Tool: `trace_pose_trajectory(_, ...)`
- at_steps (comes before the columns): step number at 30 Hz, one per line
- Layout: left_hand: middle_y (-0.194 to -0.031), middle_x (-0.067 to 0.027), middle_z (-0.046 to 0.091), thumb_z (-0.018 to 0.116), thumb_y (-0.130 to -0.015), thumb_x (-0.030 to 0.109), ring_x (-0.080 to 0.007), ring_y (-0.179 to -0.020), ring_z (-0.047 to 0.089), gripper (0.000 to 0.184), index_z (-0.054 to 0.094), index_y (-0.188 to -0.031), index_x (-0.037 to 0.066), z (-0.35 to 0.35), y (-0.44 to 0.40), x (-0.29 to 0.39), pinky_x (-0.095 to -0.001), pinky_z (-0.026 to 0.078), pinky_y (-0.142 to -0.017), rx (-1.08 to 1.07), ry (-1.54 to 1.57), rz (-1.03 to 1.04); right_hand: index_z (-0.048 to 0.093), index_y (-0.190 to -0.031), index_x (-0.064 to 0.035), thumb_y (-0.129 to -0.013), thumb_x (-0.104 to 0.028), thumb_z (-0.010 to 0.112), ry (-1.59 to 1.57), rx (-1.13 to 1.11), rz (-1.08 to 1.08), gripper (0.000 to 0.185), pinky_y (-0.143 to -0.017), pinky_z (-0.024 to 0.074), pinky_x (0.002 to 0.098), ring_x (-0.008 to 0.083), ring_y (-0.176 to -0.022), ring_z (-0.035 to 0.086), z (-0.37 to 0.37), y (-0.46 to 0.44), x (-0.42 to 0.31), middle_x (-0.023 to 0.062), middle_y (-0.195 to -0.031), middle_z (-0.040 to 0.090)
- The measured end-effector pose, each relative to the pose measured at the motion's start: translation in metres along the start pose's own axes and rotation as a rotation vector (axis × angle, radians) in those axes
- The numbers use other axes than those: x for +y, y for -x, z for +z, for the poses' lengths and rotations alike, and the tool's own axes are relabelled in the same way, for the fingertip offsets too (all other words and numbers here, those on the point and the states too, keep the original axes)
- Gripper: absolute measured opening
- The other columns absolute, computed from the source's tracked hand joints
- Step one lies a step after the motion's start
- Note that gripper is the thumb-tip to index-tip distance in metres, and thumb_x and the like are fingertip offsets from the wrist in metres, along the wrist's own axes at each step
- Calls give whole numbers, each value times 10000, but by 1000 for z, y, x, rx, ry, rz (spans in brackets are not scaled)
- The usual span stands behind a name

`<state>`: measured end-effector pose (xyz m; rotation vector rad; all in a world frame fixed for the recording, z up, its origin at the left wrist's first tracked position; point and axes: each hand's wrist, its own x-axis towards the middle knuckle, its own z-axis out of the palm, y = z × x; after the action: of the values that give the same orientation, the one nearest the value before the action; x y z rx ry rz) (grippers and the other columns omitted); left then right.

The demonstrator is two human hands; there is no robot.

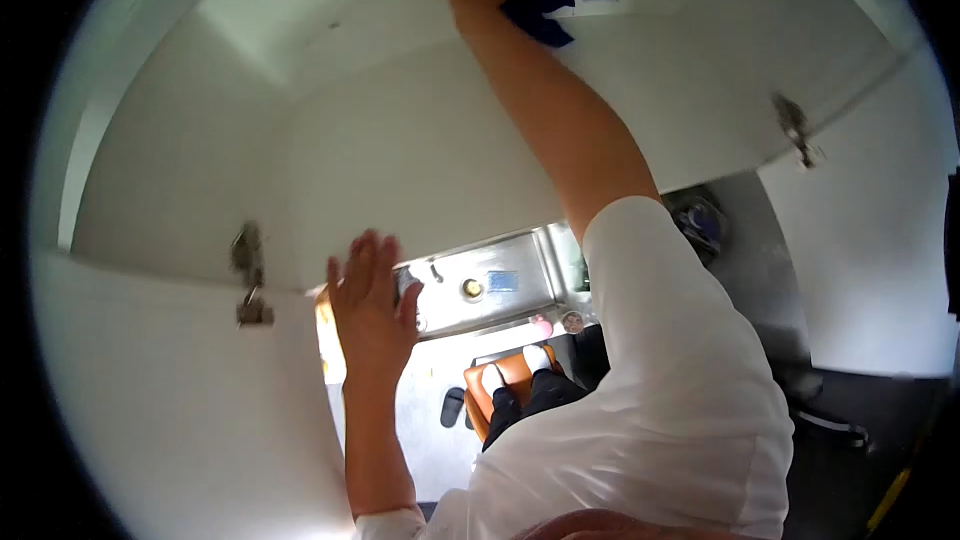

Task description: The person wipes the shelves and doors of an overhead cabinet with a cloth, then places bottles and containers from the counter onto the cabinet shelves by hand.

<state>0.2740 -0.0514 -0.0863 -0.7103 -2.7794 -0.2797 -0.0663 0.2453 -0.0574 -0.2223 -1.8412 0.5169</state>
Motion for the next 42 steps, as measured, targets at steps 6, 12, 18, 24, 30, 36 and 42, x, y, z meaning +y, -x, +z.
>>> trace_pose_trajectory(6,-1527,-164,536,788,-871,227,-320,-1438,490,644,551,-1455,95,0,-1,-14,-584,262,-1234,-20,48,18,601,-1251,66,-1086,-348,408,-411,-385,-291,486,-1027,447,538,477,-1141,604,92,56,-245,328,-1150,648)
trace_pose_trajectory(12,-1537,-174,520,787,-872,247,-319,-1438,485,663,530,-1464,90,0,1,-26,-575,245,-1243,-14,73,34,577,-1355,-18,-1087,-505,404,-1252,-768,316,582,-937,506,463,376,-1160,603,42,44,-296,260,-1263,623)
trace_pose_trajectory(18,-1531,-185,522,778,-885,268,-324,-1438,484,660,525,-1463,75,0,5,-15,-575,249,-1241,19,31,75,419,-1561,-56,-1100,-388,386,-1107,-1072,764,569,-1178,354,446,332,-1439,422,43,150,-240,194,-1614,390)
trace_pose_trajectory(24,-1526,-175,523,794,-876,272,-312,-1444,473,672,520,-1461,87,-2,8,-19,-571,276,-1228,23,27,82,576,-1309,38,-1076,-353,405,-1415,-955,1105,486,-1037,446,447,355,-1176,556,-57,37,-362,241,-1291,599)
trace_pose_trajectory(30,-1435,-192,579,817,-835,229,-338,-1417,482,616,571,-1375,64,-4,5,-14,-582,288,-1209,54,126,92,548,-1411,-34,-1056,-524,475,-1165,-967,360,610,-1129,389,400,321,-1334,505,-101,143,-300,209,-1447,552)
trace_pose_trajectory(36,-1463,-188,563,822,-804,178,-375,-1380,507,641,575,-1385,67,0,6,-13,-604,330,-1153,45,137,121,532,-1438,4,-1091,-467,399,-933,-1284,685,600,-1129,393,440,345,-1389,479,-84,160,-257,231,-1527,492)
trace_pose_trajectory(42,-1553,-215,480,786,-854,201,-382,-1453,438,710,503,-1488,57,6,9,-13,-607,275,-1207,21,83,113,584,-1322,2,-1013,-212,517,-950,-773,137,382,-1017,470,455,401,-1216,575,-45,71,-269,182,-1324,625)
